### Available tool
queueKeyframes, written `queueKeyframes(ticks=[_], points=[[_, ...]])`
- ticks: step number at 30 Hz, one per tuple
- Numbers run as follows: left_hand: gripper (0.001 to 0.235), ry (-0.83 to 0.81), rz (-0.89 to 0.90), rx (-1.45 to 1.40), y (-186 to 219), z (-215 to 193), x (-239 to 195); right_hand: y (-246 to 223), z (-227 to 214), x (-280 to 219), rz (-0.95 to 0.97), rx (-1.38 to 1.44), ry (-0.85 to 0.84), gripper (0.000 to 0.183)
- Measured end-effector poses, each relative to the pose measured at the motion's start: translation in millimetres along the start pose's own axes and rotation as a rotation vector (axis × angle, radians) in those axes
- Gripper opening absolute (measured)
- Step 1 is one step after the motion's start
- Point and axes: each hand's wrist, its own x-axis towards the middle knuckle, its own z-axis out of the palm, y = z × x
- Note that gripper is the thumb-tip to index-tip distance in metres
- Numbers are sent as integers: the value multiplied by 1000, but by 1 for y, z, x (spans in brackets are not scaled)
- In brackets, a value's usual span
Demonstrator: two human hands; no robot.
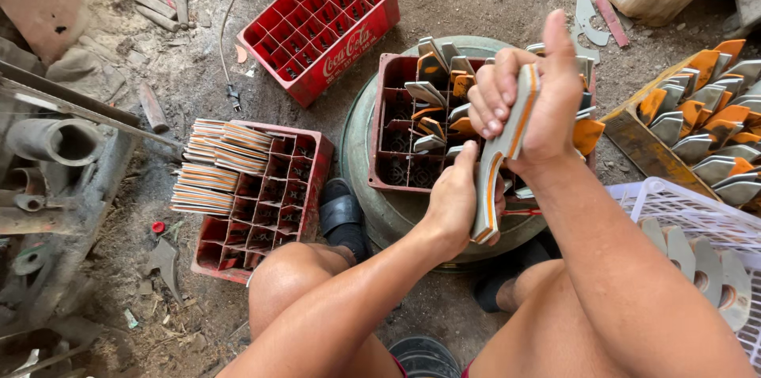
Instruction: The person sits on the ground and repeatedly picks up a metal blade and an orange sanding pad, aligns them, and places the assembled pair into a white plastic basket. The person handles the parts one at a time, transferring them from a red crate to the basket.
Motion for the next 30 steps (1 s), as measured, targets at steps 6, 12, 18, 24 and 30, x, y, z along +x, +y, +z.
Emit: queueKeyframes(ticks=[6, 12, 18, 24, 30], points=[[56, 12, -56, -210, -4, 15, -3, 5, 2, -1, -40, 50, -34, 82], [52, 116, -128, -143, -4, 12, 2, 14, -5, -1, -150, -170, 138, 82], [53, -2, -289, -179, 7, 17, 0, 9, -9, 14, -53, -101, 104, 80], [61, 13, -148, 153, 5, 10, -3, -18, -13, 14, 256, -84, -84, 78], [62, -7, -6, 364, -4, 8, -11, -25, -3, 12, 496, -183, -96, 77]])
